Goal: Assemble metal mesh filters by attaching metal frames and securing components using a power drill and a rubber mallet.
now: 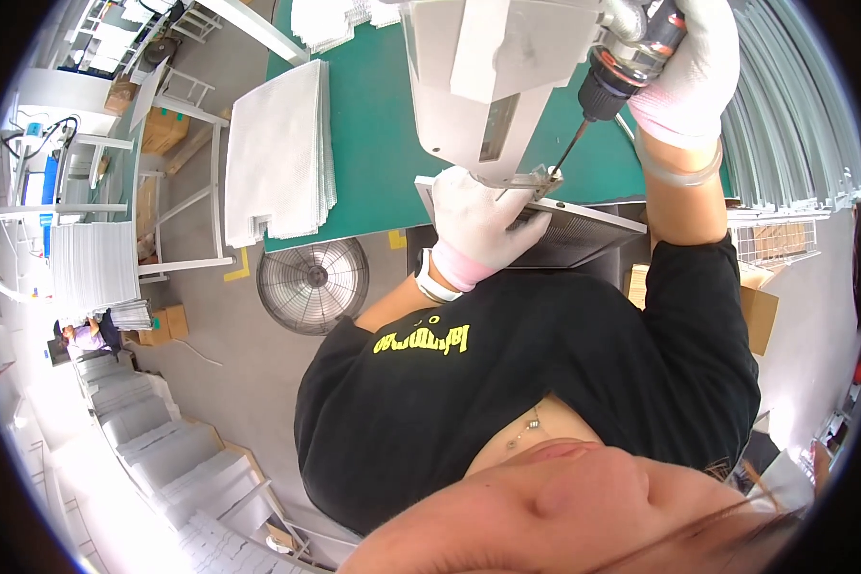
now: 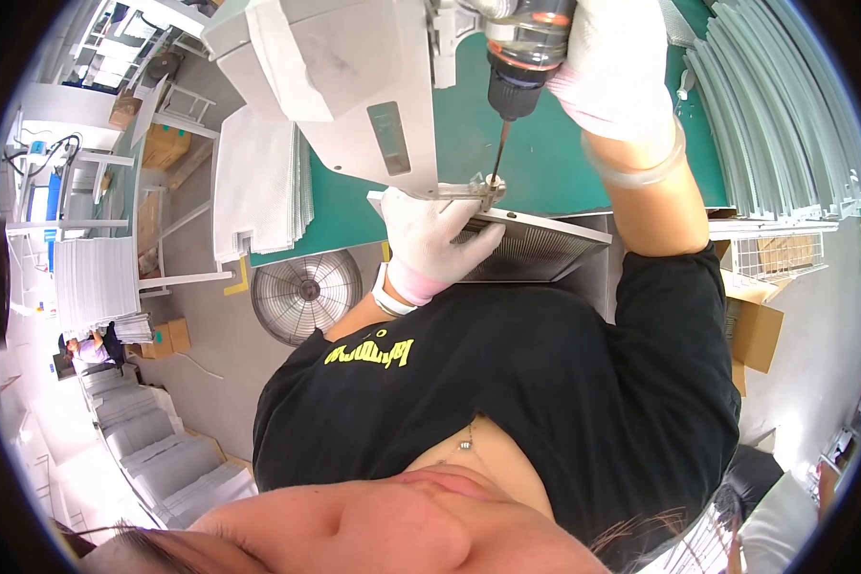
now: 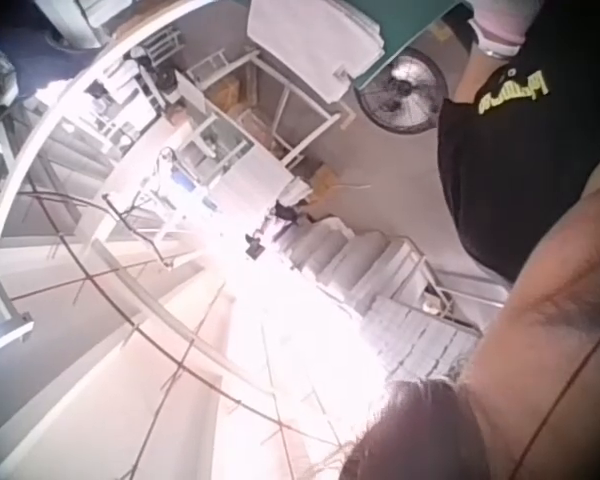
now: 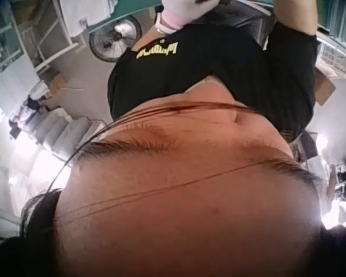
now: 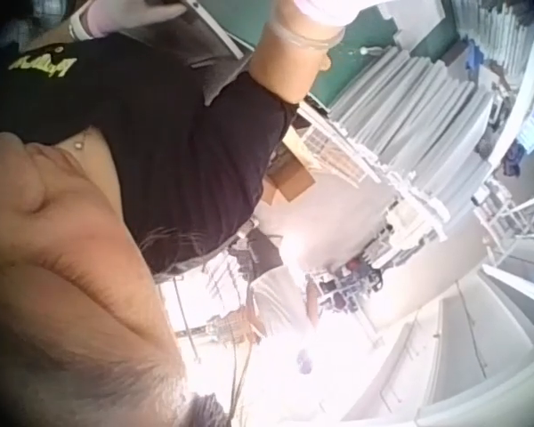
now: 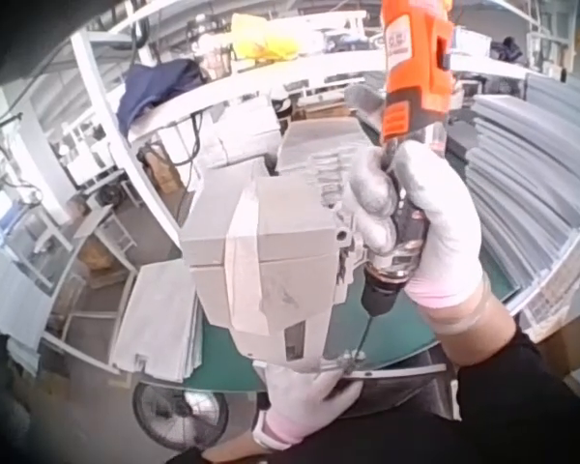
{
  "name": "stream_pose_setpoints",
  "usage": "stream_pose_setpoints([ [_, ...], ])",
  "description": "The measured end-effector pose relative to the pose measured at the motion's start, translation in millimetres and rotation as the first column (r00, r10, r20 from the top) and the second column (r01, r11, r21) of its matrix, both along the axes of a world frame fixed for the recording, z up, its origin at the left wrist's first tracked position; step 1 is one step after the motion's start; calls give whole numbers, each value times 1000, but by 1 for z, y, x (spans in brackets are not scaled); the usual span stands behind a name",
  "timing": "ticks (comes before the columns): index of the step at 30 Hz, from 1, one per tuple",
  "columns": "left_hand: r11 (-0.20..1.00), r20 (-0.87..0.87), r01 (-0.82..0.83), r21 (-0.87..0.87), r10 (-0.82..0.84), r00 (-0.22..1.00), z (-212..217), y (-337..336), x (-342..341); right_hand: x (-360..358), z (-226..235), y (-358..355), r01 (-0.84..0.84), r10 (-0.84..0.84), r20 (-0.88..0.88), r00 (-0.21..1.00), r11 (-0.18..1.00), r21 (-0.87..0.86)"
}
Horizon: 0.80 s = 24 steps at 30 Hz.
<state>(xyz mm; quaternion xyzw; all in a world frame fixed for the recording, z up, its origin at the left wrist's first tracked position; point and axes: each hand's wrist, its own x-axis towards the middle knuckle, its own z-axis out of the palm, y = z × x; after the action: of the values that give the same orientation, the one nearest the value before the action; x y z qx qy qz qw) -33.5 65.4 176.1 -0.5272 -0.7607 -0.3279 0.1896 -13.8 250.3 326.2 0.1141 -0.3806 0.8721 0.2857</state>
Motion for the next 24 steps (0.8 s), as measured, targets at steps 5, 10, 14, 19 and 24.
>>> stream_pose_setpoints([
  [5,998,40,8,-57,-6,999,2,-1,0,-24,-15,2,-761,523,-629,576,624,-177],
  [10,996,60,-7,-93,12,998,2,-2,1,12,-14,-8,-50,47,35,998,995,88],
  [14,998,96,33,-45,-29,995,-5,0,5,18,-40,0,-53,-15,154,988,904,425],
  [19,995,150,94,42,-100,984,-8,3,8,22,-78,17,-75,52,104,993,969,237],
  [24,981,162,146,127,-165,973,-12,1,14,13,-64,0,-180,208,-44,977,920,348],
])
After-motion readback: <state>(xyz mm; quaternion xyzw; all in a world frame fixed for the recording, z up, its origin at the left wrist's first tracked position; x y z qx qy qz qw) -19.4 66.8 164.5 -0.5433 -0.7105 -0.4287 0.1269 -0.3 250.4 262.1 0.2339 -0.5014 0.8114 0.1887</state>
